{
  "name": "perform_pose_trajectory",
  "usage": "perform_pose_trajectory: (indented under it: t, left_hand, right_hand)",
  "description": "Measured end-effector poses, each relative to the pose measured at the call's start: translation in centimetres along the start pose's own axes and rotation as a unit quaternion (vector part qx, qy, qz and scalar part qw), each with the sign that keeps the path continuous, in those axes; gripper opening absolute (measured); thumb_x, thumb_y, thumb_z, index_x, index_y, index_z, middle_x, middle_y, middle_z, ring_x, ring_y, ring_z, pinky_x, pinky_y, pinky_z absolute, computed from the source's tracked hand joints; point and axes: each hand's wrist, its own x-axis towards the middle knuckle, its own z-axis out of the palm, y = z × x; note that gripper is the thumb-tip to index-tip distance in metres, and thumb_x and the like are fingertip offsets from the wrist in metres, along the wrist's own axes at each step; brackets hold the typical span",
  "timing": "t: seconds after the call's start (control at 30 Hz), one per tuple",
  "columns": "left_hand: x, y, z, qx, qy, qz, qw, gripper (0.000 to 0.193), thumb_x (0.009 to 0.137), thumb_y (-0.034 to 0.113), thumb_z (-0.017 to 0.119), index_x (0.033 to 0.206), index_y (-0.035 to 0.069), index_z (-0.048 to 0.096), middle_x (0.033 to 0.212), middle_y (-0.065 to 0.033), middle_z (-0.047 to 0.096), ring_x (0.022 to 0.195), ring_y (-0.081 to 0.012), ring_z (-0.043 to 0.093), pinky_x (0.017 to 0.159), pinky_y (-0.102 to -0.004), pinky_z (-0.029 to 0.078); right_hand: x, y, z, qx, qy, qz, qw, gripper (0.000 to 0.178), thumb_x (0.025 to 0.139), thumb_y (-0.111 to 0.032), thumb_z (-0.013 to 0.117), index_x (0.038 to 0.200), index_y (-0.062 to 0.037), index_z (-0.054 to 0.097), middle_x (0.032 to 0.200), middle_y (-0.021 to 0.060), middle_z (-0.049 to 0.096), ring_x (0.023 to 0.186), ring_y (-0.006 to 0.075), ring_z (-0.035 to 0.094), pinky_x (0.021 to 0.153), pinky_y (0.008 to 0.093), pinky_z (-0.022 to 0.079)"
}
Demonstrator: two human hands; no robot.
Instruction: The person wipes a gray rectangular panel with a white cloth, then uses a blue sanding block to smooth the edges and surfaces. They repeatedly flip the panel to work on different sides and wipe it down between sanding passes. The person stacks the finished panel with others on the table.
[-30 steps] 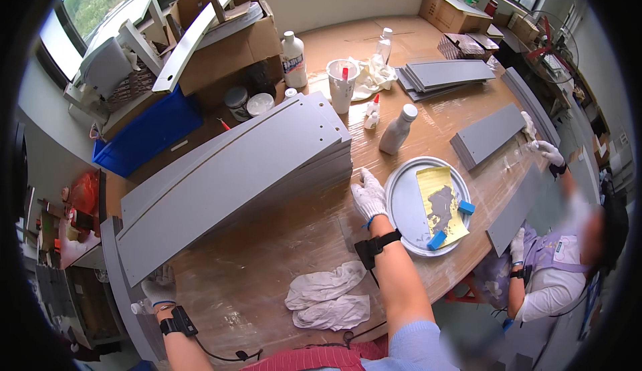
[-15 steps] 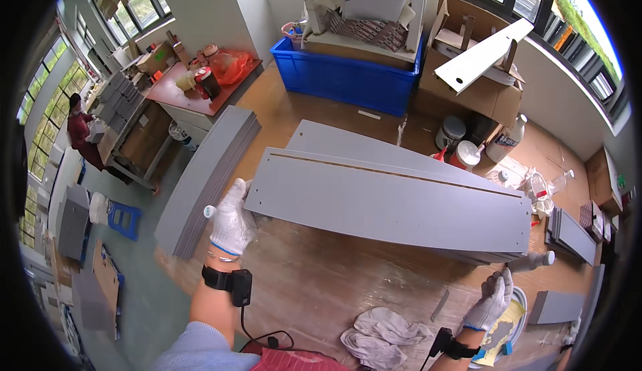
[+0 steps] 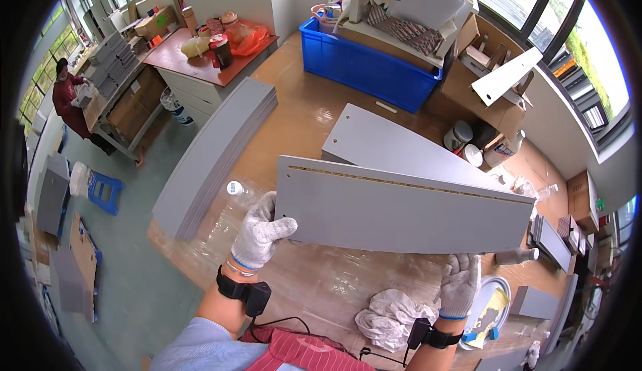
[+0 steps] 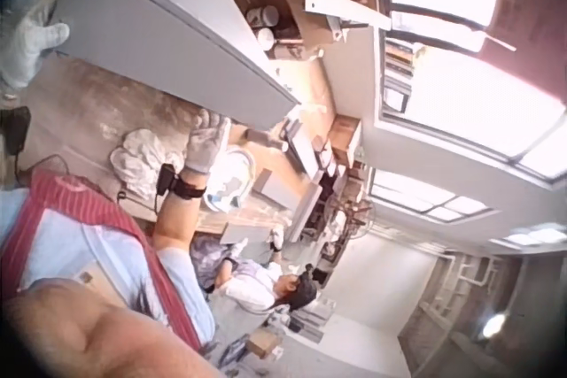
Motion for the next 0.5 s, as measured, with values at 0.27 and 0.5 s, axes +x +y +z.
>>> perform_pose_trajectory:
  t: [0.27, 0.5]
  left_hand:
    - [-3.4, 3.0, 0.5, 0.011, -0.022, -0.039, 0.999, 0.042, 0.083, 0.005, 0.073, 0.122, -0.001, 0.057, 0.106, -0.0066, 0.065, 0.095, -0.0127, 0.061, 0.087, -0.0286, 0.050]
    - [-3.7, 2.3, 2.7, -0.026, 0.014, -0.052, 0.998, 0.044, 0.084, 0.008, 0.066, 0.126, 0.001, 0.054, 0.104, -0.0093, 0.066, 0.082, -0.0182, 0.068, 0.063, -0.0304, 0.056]
  right_hand:
    - [-3.0, 0.0, 1.0, -0.018, 0.021, -0.003, 1.000, 0.028, 0.107, -0.025, 0.047, 0.127, -0.0071, 0.056, 0.118, 0.0054, 0.063, 0.092, 0.0151, 0.060, 0.073, 0.0255, 0.055]
    - [-2.0, -1.8, 5.2, -0.051, -0.041, -0.044, 0.997, 0.023, 0.101, -0.010, 0.054, 0.122, -0.0044, 0.056, 0.095, 0.0023, 0.063, 0.073, 0.0069, 0.051, 0.062, 0.0178, 0.042]
